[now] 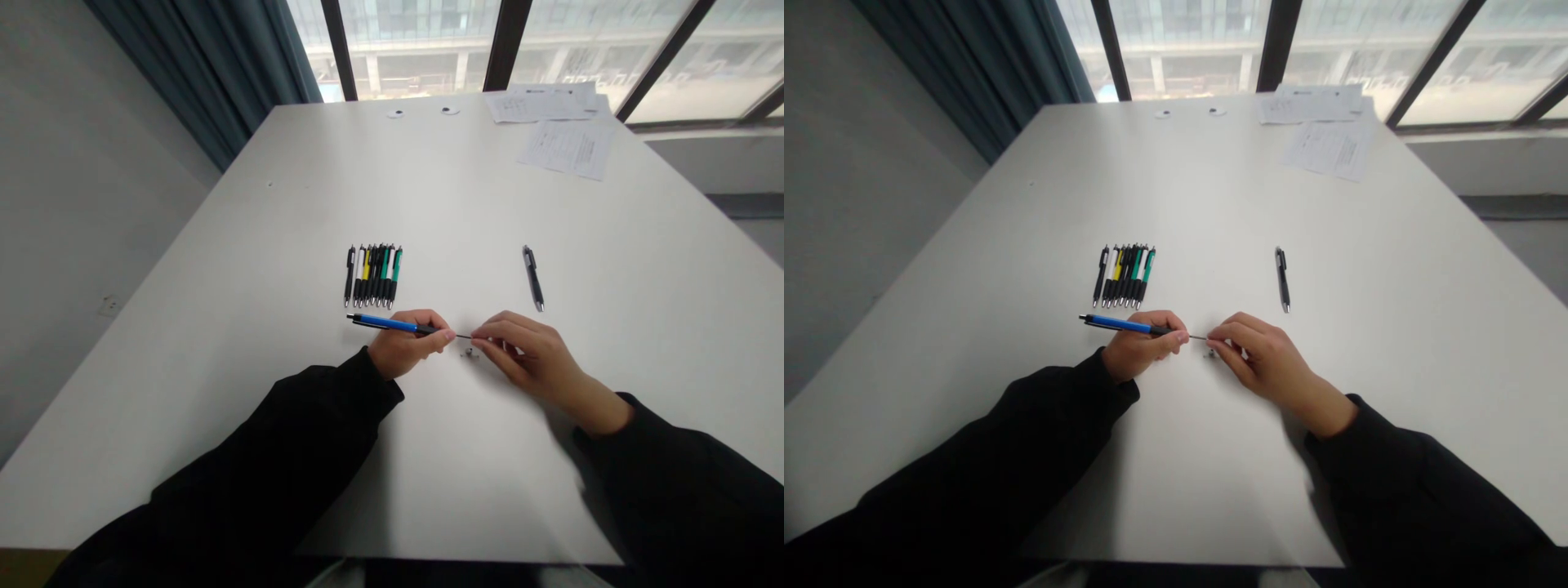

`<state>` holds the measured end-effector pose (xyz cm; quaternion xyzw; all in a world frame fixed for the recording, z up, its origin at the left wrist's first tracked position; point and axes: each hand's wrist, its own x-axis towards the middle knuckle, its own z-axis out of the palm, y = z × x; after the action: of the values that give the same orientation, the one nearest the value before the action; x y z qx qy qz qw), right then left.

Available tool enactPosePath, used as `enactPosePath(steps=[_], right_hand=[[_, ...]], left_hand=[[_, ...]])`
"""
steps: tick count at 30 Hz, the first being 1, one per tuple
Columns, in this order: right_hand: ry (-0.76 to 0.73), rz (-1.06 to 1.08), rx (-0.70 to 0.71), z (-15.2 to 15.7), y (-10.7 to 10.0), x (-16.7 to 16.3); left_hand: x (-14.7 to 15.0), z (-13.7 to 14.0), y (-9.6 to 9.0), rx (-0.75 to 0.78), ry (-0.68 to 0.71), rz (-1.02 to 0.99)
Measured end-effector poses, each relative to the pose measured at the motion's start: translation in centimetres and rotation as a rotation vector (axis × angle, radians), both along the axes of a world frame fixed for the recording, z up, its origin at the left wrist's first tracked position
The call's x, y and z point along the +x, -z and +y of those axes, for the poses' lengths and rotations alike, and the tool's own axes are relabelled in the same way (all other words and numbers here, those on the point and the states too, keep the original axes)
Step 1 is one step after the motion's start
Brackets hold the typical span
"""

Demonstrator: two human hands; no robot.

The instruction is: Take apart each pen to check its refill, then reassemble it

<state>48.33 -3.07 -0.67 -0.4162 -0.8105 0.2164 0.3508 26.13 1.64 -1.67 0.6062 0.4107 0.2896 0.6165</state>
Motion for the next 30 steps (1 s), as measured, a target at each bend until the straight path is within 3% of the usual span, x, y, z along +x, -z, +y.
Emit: enactPosePath(steps=[4,7,13,16,18,21,24,30], right_hand=[[-0.024,0.003,-0.052,0.1,-0.4,0.1],[0.023,0.07,-0.108,0.2,-1.1,1.0],[0.018,0.263,-0.463,1.1,-1.4,4.2],[-0.041,0.296,-0.551,1.4,-0.9,5.0],[-0.11,0.205,-0.584,1.5,-0.7,4.8],[-0.193,-0.033,-0.561,1.3,-0.5,4.0],[-0.201,-0.206,-0.443,1.2,-0.4,3.3],[-0.222,-0.305,-0.358,1.4,-0.5,3.1]], left_hand=[[0.0,0.1,0.2,-0.034,-0.016,-0.036],[-0.1,0.3,0.4,-0.133,-0.062,-0.184],[-0.1,0.7,0.5,-0.279,-0.141,-0.401],[-0.2,0.8,0.1,-0.336,-0.149,-0.49],[-0.2,0.8,-0.2,-0.362,-0.139,-0.561],[-0.3,0.7,-0.5,-0.383,-0.112,-0.635],[-0.3,0.7,-0.5,-0.385,-0.094,-0.647],[-0.4,0.7,-0.3,-0.382,-0.067,-0.657]])
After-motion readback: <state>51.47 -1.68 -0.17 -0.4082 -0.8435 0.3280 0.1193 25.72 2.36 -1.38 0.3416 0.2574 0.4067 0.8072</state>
